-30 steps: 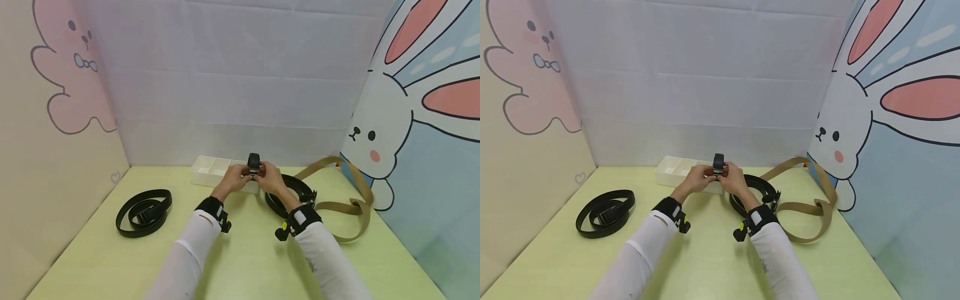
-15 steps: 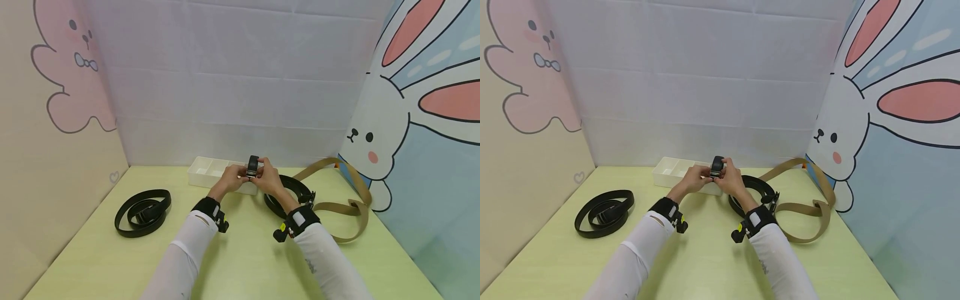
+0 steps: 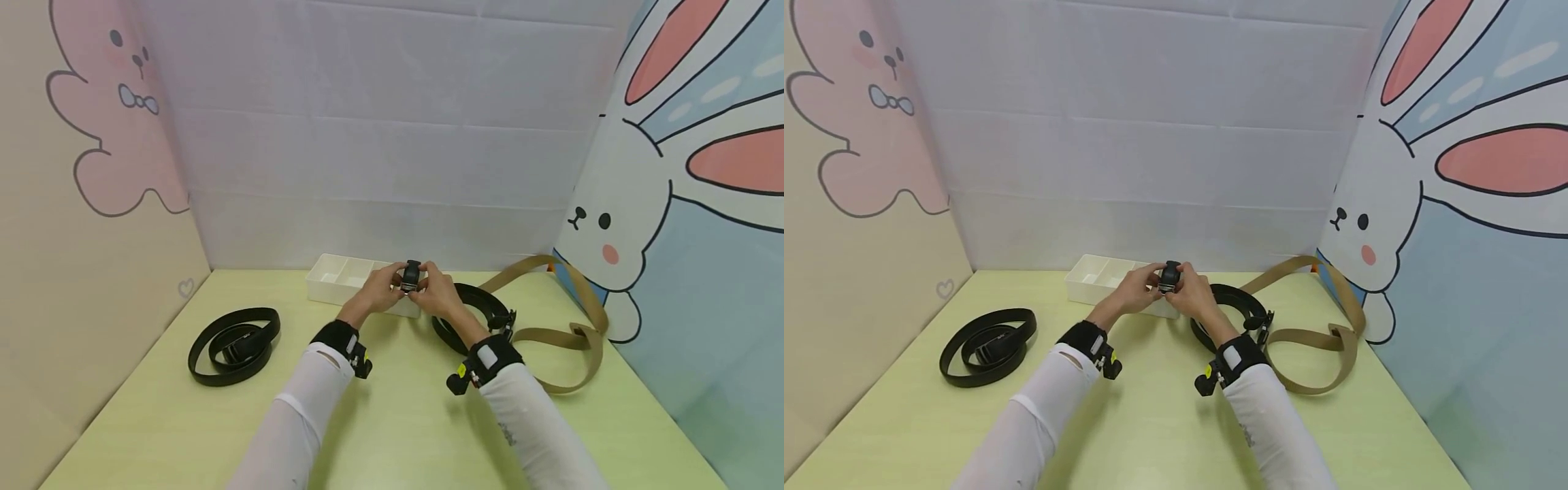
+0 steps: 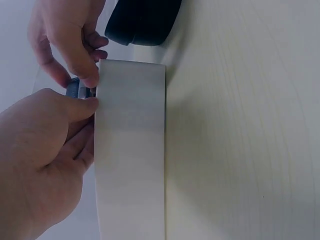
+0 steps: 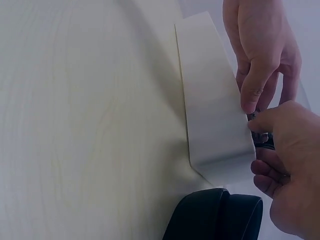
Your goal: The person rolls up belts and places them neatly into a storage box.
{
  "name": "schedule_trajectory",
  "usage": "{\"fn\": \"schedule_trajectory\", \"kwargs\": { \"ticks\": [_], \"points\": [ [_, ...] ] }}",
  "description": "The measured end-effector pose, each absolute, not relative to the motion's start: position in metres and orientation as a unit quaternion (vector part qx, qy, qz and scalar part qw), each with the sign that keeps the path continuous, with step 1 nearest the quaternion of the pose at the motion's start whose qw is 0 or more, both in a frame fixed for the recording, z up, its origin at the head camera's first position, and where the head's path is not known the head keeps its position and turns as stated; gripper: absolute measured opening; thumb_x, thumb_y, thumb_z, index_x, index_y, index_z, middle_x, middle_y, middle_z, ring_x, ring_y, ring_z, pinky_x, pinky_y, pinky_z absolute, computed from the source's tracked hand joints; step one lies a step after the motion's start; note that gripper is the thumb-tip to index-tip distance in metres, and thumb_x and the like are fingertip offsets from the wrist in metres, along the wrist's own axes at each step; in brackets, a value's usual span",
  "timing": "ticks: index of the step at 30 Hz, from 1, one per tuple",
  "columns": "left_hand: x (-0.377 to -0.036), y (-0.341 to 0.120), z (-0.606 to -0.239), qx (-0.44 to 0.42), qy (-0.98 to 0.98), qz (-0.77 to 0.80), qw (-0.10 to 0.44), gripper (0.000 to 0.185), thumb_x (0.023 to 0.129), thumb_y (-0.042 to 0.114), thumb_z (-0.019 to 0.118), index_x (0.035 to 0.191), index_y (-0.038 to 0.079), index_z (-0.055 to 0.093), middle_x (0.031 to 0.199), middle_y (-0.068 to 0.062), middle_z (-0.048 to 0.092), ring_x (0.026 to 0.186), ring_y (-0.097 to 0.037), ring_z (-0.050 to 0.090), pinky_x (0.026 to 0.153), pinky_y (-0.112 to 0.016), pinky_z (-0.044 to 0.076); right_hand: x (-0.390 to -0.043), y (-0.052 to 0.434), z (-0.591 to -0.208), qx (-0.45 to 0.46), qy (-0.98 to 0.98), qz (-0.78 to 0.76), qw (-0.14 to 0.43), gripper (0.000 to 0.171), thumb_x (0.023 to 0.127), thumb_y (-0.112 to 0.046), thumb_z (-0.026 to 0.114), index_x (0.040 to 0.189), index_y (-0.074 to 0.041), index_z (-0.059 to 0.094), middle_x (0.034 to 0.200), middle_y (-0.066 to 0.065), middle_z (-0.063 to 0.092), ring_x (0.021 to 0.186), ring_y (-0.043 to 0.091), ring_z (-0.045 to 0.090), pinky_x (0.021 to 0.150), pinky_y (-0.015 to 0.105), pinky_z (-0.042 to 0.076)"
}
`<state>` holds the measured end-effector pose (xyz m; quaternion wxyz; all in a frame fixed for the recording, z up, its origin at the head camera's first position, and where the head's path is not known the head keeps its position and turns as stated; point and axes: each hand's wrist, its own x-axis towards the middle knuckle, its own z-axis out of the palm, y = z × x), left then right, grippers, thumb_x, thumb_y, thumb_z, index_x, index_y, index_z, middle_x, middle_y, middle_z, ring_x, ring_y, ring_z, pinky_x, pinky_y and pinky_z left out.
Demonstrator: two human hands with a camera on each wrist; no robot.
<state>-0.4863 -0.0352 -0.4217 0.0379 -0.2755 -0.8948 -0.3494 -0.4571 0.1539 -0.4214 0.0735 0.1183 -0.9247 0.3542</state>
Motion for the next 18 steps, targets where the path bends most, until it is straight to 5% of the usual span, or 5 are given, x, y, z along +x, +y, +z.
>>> {"fn": "schedule_trajectory", "kwargs": {
  "ticks": [8, 14, 18],
  "points": [
    [-0.488, -0.035, -0.421, -0.265, -0.907, -0.327, 0.027, 0.064, 0.109, -0.001, 0.068, 0.169, 0.005, 0.048, 0.133, -0.023, 0.080, 0.131, -0.036, 0.076, 0.120, -0.050, 0.056, -0.452, 0.153, -0.419, 0.134, -0.932, 0.332, 0.065, 0.062, 0.110, -0.018, 0.072, 0.162, 0.002, 0.044, 0.126, 0.024, 0.080, 0.100, 0.034, 0.078, 0.087, 0.044, 0.061],
    [-0.495, -0.034, -0.430, -0.271, -0.908, -0.317, 0.043, 0.064, 0.110, 0.007, 0.071, 0.169, 0.004, 0.048, 0.129, -0.021, 0.080, 0.124, -0.034, 0.077, 0.110, -0.046, 0.061, -0.453, 0.156, -0.421, 0.134, -0.934, 0.323, 0.069, 0.062, 0.113, -0.016, 0.070, 0.166, -0.001, 0.042, 0.133, 0.024, 0.078, 0.106, 0.034, 0.076, 0.087, 0.043, 0.059],
    [-0.483, -0.030, -0.423, -0.254, -0.910, -0.326, 0.033, 0.066, 0.110, 0.003, 0.069, 0.171, 0.000, 0.043, 0.139, -0.028, 0.075, 0.133, -0.041, 0.073, 0.115, -0.052, 0.059, -0.452, 0.156, -0.424, 0.145, -0.932, 0.324, 0.079, 0.064, 0.113, -0.015, 0.069, 0.169, 0.000, 0.041, 0.140, 0.026, 0.075, 0.113, 0.037, 0.074, 0.089, 0.045, 0.059]
  ]
}}
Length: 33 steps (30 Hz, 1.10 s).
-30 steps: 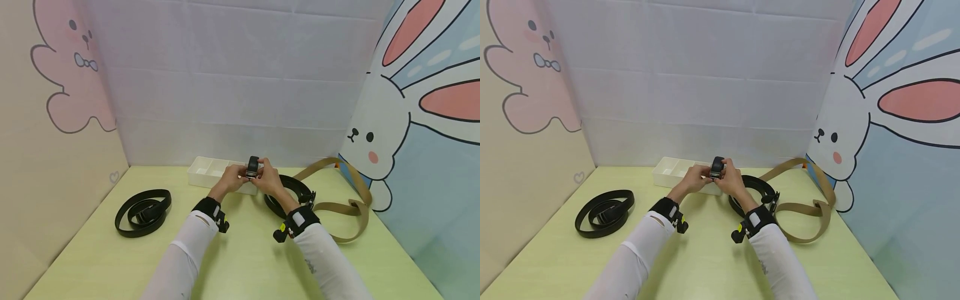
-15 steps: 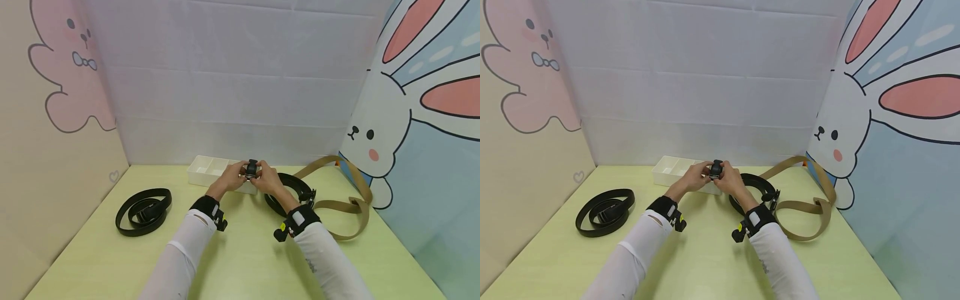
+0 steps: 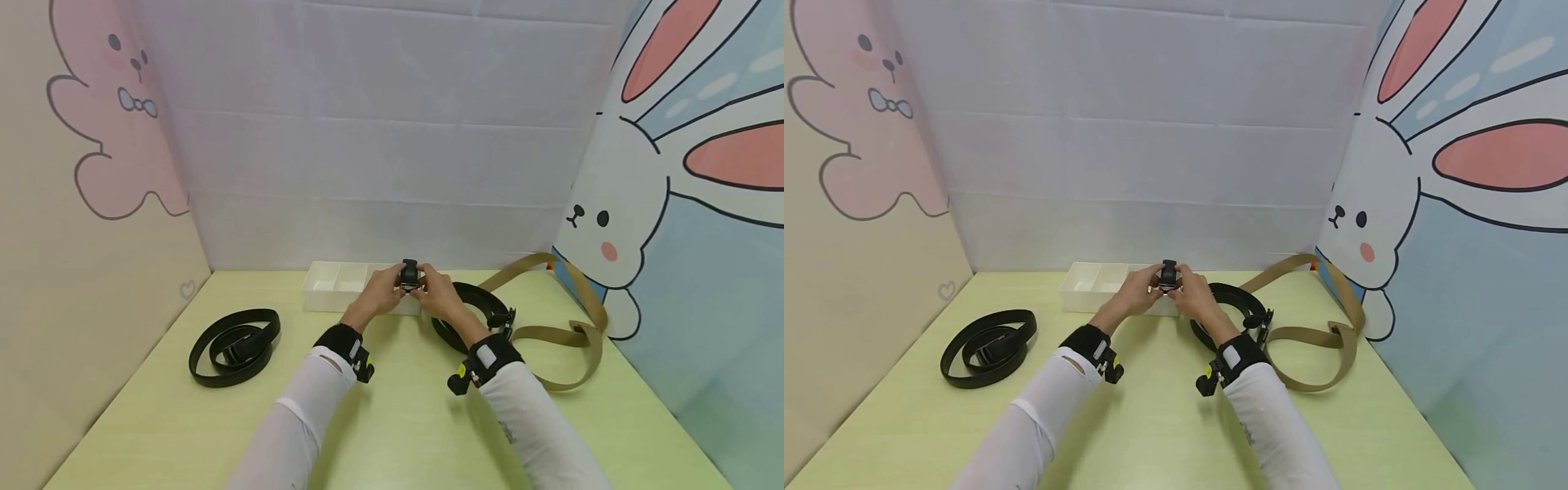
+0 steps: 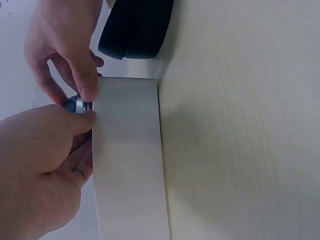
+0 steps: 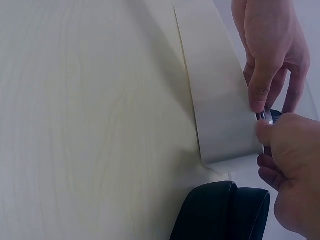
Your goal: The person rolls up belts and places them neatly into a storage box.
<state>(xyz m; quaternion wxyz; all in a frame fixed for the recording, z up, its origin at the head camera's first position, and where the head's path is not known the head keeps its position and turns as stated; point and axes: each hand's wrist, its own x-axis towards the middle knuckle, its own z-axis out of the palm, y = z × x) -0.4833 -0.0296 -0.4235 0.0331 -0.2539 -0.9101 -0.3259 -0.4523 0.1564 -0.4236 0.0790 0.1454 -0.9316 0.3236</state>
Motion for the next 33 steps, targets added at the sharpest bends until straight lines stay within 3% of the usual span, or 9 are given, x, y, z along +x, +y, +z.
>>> {"fn": "schedule_trajectory", "kwargs": {
  "ticks": [2, 4, 10, 11, 18, 26, 33],
  "points": [
    [-0.484, -0.029, -0.425, -0.255, -0.909, -0.327, 0.037, 0.067, 0.111, 0.006, 0.069, 0.172, 0.001, 0.042, 0.147, -0.029, 0.071, 0.141, -0.043, 0.069, 0.120, -0.054, 0.056, -0.452, 0.159, -0.424, 0.157, -0.929, 0.323, 0.090, 0.063, 0.113, -0.015, 0.070, 0.168, 0.001, 0.044, 0.142, 0.028, 0.073, 0.116, 0.039, 0.073, 0.093, 0.048, 0.061],
    [-0.498, -0.032, -0.444, -0.268, -0.907, -0.319, 0.067, 0.067, 0.113, 0.018, 0.069, 0.173, 0.005, 0.042, 0.155, -0.026, 0.067, 0.146, -0.040, 0.066, 0.122, -0.053, 0.054, -0.449, 0.164, -0.425, 0.169, -0.927, 0.321, 0.099, 0.061, 0.113, -0.016, 0.069, 0.166, 0.003, 0.046, 0.145, 0.029, 0.071, 0.119, 0.040, 0.073, 0.096, 0.051, 0.063],
    [-0.488, -0.024, -0.440, -0.296, -0.893, -0.314, 0.128, 0.057, 0.112, 0.020, 0.071, 0.163, 0.001, 0.055, 0.162, -0.026, 0.059, 0.151, -0.044, 0.060, 0.125, -0.057, 0.051, -0.426, 0.200, -0.419, 0.205, -0.921, 0.313, 0.112, 0.047, 0.113, -0.013, 0.068, 0.155, 0.005, 0.059, 0.143, 0.028, 0.073, 0.120, 0.040, 0.076, 0.102, 0.054, 0.064],
    [-0.476, -0.020, -0.429, -0.303, -0.893, -0.310, 0.123, 0.052, 0.111, 0.014, 0.071, 0.159, -0.002, 0.058, 0.160, -0.027, 0.060, 0.150, -0.046, 0.060, 0.124, -0.059, 0.051, -0.420, 0.207, -0.417, 0.211, -0.920, 0.308, 0.115, 0.044, 0.113, -0.012, 0.069, 0.152, 0.005, 0.062, 0.141, 0.027, 0.074, 0.119, 0.040, 0.077, 0.102, 0.055, 0.064],
    [-0.450, 0.003, -0.428, -0.416, -0.866, -0.250, 0.122, 0.028, 0.112, 0.013, 0.070, 0.136, 0.000, 0.076, 0.139, -0.017, 0.077, 0.132, -0.035, 0.074, 0.111, -0.047, 0.061, -0.385, 0.247, -0.412, 0.262, -0.929, 0.225, 0.133, 0.028, 0.108, -0.008, 0.073, 0.133, 0.005, 0.074, 0.130, 0.024, 0.079, 0.116, 0.045, 0.077, 0.102, 0.059, 0.063],
    [-0.430, 0.036, -0.444, -0.469, -0.868, -0.115, 0.116, 0.026, 0.113, 0.012, 0.068, 0.136, 0.004, 0.077, 0.138, -0.010, 0.078, 0.129, -0.028, 0.075, 0.111, -0.037, 0.061, -0.367, 0.269, -0.422, 0.307, -0.939, 0.119, 0.098, 0.022, 0.104, -0.005, 0.078, 0.124, 0.004, 0.078, 0.121, 0.019, 0.081, 0.111, 0.039, 0.079, 0.095, 0.052, 0.065],
    [-0.423, 0.050, -0.449, -0.478, -0.867, -0.018, 0.139, 0.021, 0.113, 0.011, 0.066, 0.109, 0.016, 0.087, 0.104, -0.001, 0.080, 0.105, -0.020, 0.077, 0.094, -0.029, 0.061, -0.369, 0.271, -0.434, 0.350, -0.925, 0.116, 0.093, 0.011, 0.103, 0.000, 0.077, 0.109, -0.006, 0.084, 0.104, 0.007, 0.085, 0.090, 0.024, 0.080, 0.081, 0.040, 0.065]
  ]
}}
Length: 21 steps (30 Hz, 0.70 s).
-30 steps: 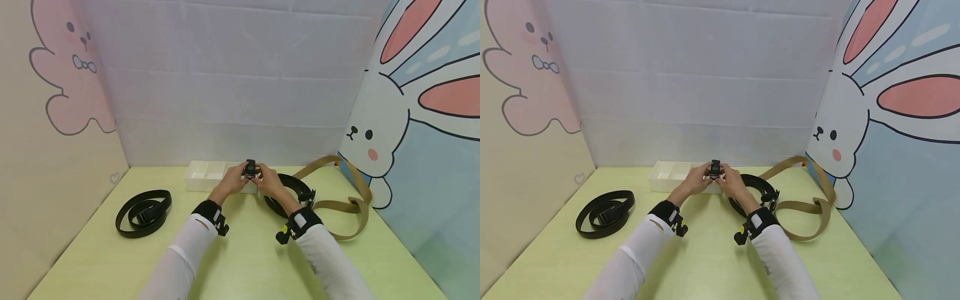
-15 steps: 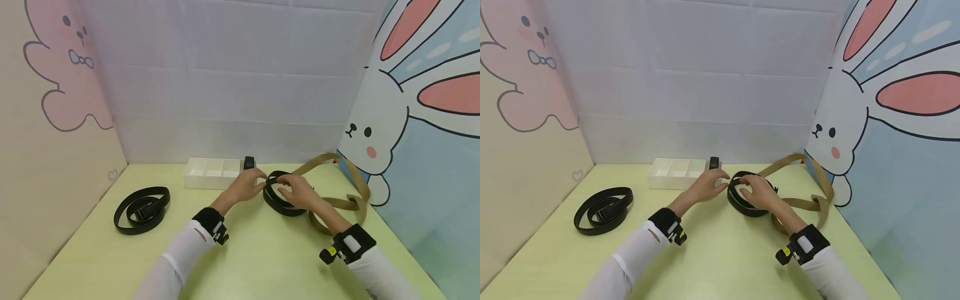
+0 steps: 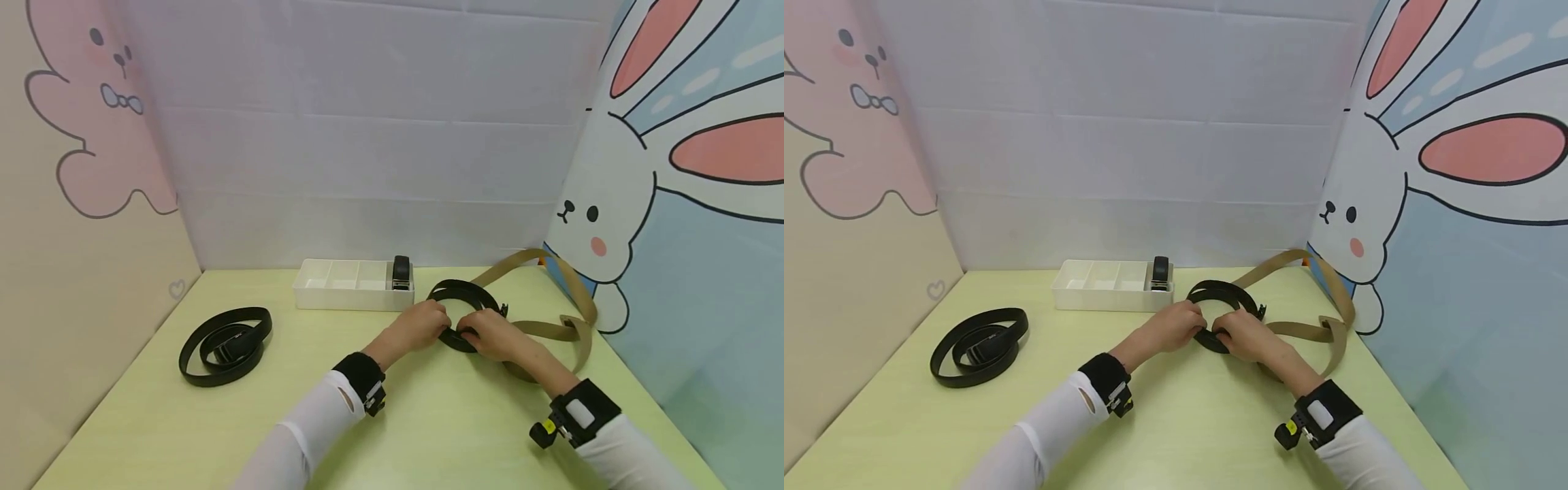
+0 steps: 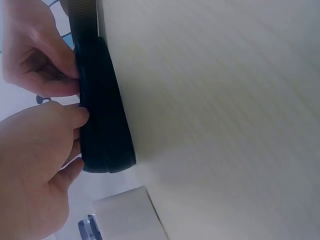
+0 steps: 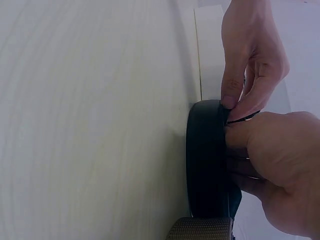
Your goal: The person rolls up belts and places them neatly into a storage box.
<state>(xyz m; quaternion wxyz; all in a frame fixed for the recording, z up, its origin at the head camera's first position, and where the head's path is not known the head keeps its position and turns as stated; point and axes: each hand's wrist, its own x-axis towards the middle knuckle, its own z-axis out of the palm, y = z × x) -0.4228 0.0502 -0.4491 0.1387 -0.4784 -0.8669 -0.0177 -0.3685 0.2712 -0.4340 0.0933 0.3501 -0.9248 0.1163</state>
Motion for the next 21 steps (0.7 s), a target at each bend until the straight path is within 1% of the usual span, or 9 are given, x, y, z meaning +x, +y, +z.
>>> {"fn": "schedule_trajectory", "kwargs": {
  "ticks": [4, 8, 12, 15, 21],
  "points": [
    [-0.415, 0.044, -0.445, -0.490, -0.862, -0.004, 0.126, 0.024, 0.112, 0.010, 0.068, 0.097, 0.018, 0.086, 0.096, 0.001, 0.079, 0.096, -0.017, 0.076, 0.086, -0.027, 0.059, -0.365, 0.269, -0.435, 0.375, -0.912, 0.135, 0.095, 0.014, 0.100, 0.004, 0.079, 0.105, -0.007, 0.085, 0.102, 0.006, 0.086, 0.089, 0.025, 0.082, 0.081, 0.038, 0.066],
    [-0.402, 0.031, -0.440, -0.510, -0.855, -0.002, 0.095, 0.023, 0.111, 0.011, 0.071, 0.094, 0.018, 0.085, 0.094, 0.002, 0.080, 0.091, -0.014, 0.074, 0.081, -0.025, 0.057, -0.353, 0.263, -0.433, 0.401, -0.901, 0.147, 0.081, 0.015, 0.098, 0.006, 0.080, 0.106, -0.006, 0.085, 0.104, 0.007, 0.086, 0.092, 0.025, 0.083, 0.082, 0.037, 0.066],
    [-0.382, 0.011, -0.437, -0.530, -0.845, 0.001, 0.074, 0.019, 0.111, 0.013, 0.072, 0.099, 0.018, 0.086, 0.097, 0.002, 0.080, 0.094, -0.014, 0.075, 0.082, -0.024, 0.058, -0.336, 0.251, -0.431, 0.423, -0.891, 0.147, 0.073, 0.015, 0.098, 0.005, 0.081, 0.106, -0.006, 0.085, 0.103, 0.007, 0.086, 0.094, 0.023, 0.082, 0.082, 0.033, 0.066],
    [-0.367, -0.007, -0.438, -0.543, -0.837, -0.007, 0.065, 0.018, 0.111, 0.015, 0.073, 0.099, 0.019, 0.086, 0.096, 0.004, 0.079, 0.093, -0.012, 0.073, 0.081, -0.022, 0.056, -0.325, 0.240, -0.432, 0.442, -0.882, 0.153, 0.063, 0.014, 0.099, 0.003, 0.081, 0.105, -0.007, 0.085, 0.103, 0.005, 0.086, 0.093, 0.018, 0.082, 0.082, 0.030, 0.065],
    [-0.337, -0.049, -0.436, -0.567, -0.822, -0.044, 0.036, 0.018, 0.109, 0.013, 0.075, 0.094, 0.020, 0.083, 0.090, 0.008, 0.076, 0.085, -0.003, 0.063, 0.081, -0.016, 0.053, -0.303, 0.214, -0.435, 0.477, -0.860, 0.179, 0.029, 0.012, 0.101, 0.000, 0.080, 0.108, -0.009, 0.085, 0.105, 0.002, 0.086, 0.097, 0.012, 0.080, 0.085, 0.027, 0.065]
  ]
}}
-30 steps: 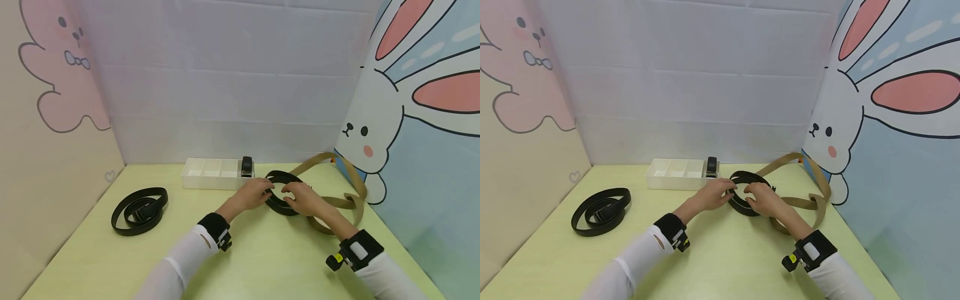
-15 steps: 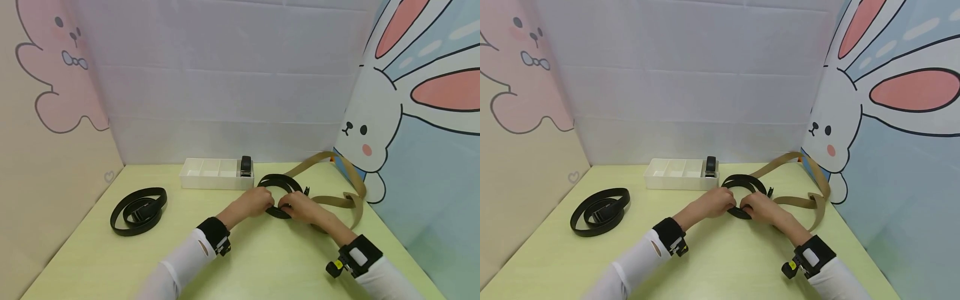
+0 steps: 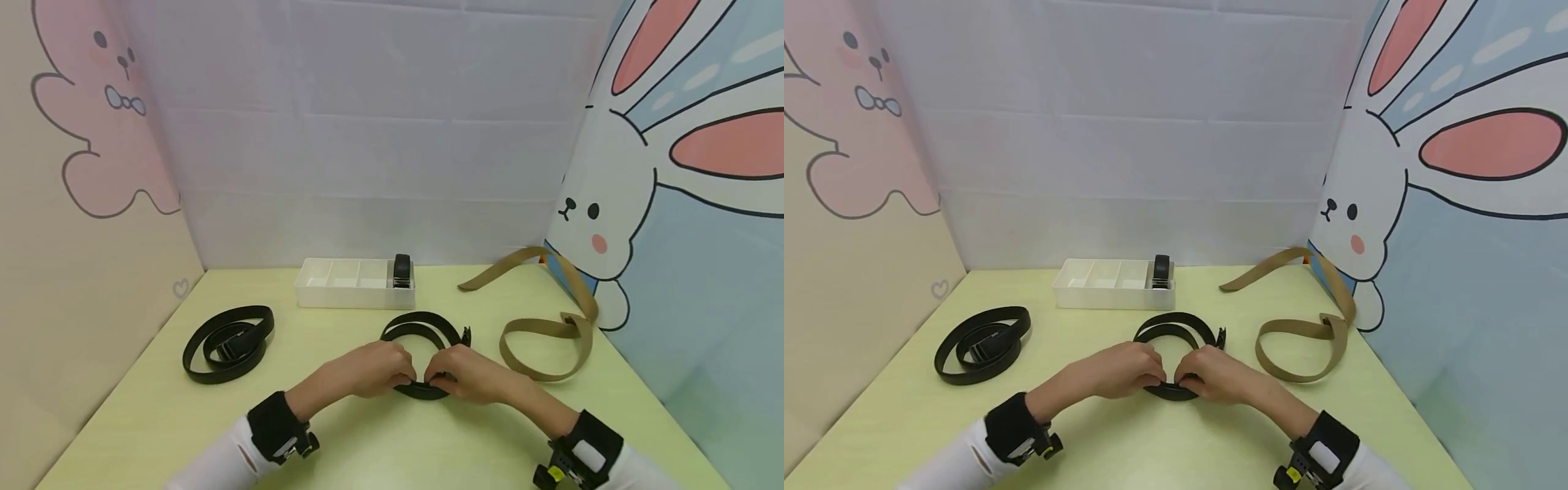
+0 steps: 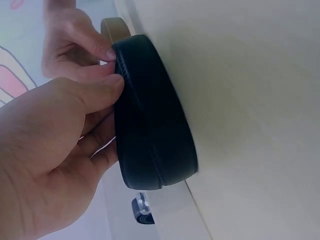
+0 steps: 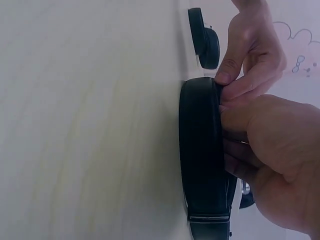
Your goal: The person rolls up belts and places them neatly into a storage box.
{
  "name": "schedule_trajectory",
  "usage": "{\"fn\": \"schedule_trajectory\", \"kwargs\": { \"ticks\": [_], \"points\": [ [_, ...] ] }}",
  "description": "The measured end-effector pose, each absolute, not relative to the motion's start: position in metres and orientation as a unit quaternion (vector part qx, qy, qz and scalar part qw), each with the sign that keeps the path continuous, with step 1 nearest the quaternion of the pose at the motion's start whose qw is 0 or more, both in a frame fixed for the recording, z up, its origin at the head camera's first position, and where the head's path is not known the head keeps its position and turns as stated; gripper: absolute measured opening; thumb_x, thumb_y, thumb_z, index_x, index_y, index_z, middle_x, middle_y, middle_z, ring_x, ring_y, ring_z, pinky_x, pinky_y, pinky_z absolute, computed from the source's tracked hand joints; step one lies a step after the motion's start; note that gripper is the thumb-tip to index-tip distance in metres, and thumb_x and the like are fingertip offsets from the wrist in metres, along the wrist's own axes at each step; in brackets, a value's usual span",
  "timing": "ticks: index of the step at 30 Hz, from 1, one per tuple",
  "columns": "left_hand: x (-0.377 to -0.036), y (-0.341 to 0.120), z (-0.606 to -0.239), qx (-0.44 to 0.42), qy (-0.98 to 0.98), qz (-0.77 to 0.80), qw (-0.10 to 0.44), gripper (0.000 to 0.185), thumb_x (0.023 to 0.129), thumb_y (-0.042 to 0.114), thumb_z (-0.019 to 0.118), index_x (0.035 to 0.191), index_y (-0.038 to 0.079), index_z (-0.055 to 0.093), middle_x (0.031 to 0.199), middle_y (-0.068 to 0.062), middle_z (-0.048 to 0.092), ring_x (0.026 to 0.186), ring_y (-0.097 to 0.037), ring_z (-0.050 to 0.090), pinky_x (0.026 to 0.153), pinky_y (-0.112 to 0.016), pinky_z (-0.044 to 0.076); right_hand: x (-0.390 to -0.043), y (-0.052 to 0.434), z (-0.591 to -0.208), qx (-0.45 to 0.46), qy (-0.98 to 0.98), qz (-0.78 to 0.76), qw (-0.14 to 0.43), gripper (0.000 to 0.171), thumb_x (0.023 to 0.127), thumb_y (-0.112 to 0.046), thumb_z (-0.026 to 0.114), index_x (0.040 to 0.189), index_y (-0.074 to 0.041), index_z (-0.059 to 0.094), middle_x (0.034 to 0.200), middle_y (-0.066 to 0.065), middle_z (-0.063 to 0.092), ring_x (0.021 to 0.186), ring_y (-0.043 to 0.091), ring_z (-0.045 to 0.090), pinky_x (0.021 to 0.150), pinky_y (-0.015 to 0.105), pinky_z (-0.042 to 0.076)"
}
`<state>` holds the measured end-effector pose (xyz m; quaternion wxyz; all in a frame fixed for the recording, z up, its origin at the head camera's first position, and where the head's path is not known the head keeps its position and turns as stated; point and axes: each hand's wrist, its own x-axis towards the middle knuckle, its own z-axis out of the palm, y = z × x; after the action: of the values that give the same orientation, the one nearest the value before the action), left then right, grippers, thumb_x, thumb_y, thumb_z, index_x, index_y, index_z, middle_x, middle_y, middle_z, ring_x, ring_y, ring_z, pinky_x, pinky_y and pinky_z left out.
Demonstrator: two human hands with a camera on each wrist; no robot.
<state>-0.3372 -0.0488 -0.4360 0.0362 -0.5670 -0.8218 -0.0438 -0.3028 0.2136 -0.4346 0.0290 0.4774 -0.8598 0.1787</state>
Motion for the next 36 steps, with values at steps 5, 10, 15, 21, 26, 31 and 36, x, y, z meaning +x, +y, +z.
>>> {"fn": "schedule_trajectory", "kwargs": {
  "ticks": [5, 10, 15, 21, 26, 31, 36],
  "points": [
    [-0.317, -0.076, -0.432, -0.573, -0.817, -0.067, 0.012, 0.018, 0.107, 0.010, 0.078, 0.093, 0.021, 0.082, 0.089, 0.011, 0.075, 0.083, 0.003, 0.058, 0.082, -0.013, 0.050, -0.289, 0.192, -0.434, 0.513, -0.840, 0.175, 0.029, 0.013, 0.103, -0.001, 0.079, 0.108, -0.011, 0.085, 0.105, 0.000, 0.085, 0.099, 0.009, 0.079, 0.089, 0.021, 0.061],
    [-0.303, -0.092, -0.433, -0.569, -0.818, -0.082, 0.006, 0.017, 0.107, 0.010, 0.077, 0.097, 0.022, 0.084, 0.094, 0.012, 0.077, 0.089, 0.003, 0.064, 0.086, -0.014, 0.053, -0.279, 0.179, -0.436, 0.529, -0.831, 0.168, 0.044, 0.011, 0.102, -0.003, 0.082, 0.107, -0.013, 0.086, 0.104, -0.003, 0.085, 0.100, 0.008, 0.078, 0.091, 0.019, 0.060],
    [-0.296, -0.098, -0.435, -0.570, -0.816, -0.097, 0.005, 0.017, 0.107, 0.010, 0.077, 0.099, 0.022, 0.085, 0.097, 0.012, 0.078, 0.092, 0.001, 0.066, 0.088, -0.015, 0.054, -0.277, 0.178, -0.435, 0.537, -0.823, 0.184, 0.024, 0.011, 0.104, -0.004, 0.079, 0.109, -0.011, 0.085, 0.106, -0.001, 0.086, 0.101, 0.006, 0.079, 0.091, 0.017, 0.060],
    [-0.292, -0.100, -0.434, -0.575, -0.810, -0.111, -0.005, 0.017, 0.109, 0.009, 0.074, 0.102, 0.019, 0.086, 0.099, 0.011, 0.078, 0.094, 0.001, 0.066, 0.090, -0.015, 0.055, -0.281, 0.193, -0.417, 0.485, -0.836, 0.253, 0.028, 0.011, 0.106, -0.004, 0.076, 0.113, -0.008, 0.084, 0.107, 0.005, 0.086, 0.097, 0.006, 0.079, 0.085, 0.032, 0.066],
    [-0.290, -0.102, -0.433, -0.576, -0.809, -0.114, -0.003, 0.018, 0.109, 0.008, 0.073, 0.101, 0.018, 0.085, 0.097, 0.010, 0.077, 0.093, 0.001, 0.065, 0.090, -0.017, 0.055, -0.283, 0.202, -0.409, 0.305, -0.914, 0.258, 0.076, 0.017, 0.105, -0.013, 0.077, 0.090, -0.008, 0.082, 0.077, -0.003, 0.078, 0.066, 0.001, 0.064, 0.064, 0.025, 0.055],
    [-0.288, -0.103, -0.433, -0.581, -0.806, -0.115, 0.002, 0.018, 0.110, 0.008, 0.072, 0.102, 0.018, 0.085, 0.098, 0.010, 0.077, 0.093, 0.001, 0.064, 0.091, -0.017, 0.054, -0.281, 0.205, -0.417, 0.198, -0.949, 0.242, -0.034, 0.049, 0.103, -0.039, 0.081, 0.060, -0.018, 0.068, 0.053, -0.014, 0.049, 0.050, 0.004, 0.040, 0.052, 0.024, 0.034],
    [-0.288, -0.105, -0.435, -0.587, -0.800, -0.122, 0.009, 0.017, 0.109, 0.008, 0.073, 0.102, 0.017, 0.085, 0.096, 0.009, 0.077, 0.090, 0.002, 0.063, 0.089, -0.015, 0.054, -0.282, 0.208, -0.424, 0.205, -0.932, 0.280, -0.101, 0.056, 0.106, -0.036, 0.077, 0.058, -0.009, 0.067, 0.047, -0.013, 0.048, 0.045, 0.006, 0.039, 0.051, 0.024, 0.031]
  ]
}}
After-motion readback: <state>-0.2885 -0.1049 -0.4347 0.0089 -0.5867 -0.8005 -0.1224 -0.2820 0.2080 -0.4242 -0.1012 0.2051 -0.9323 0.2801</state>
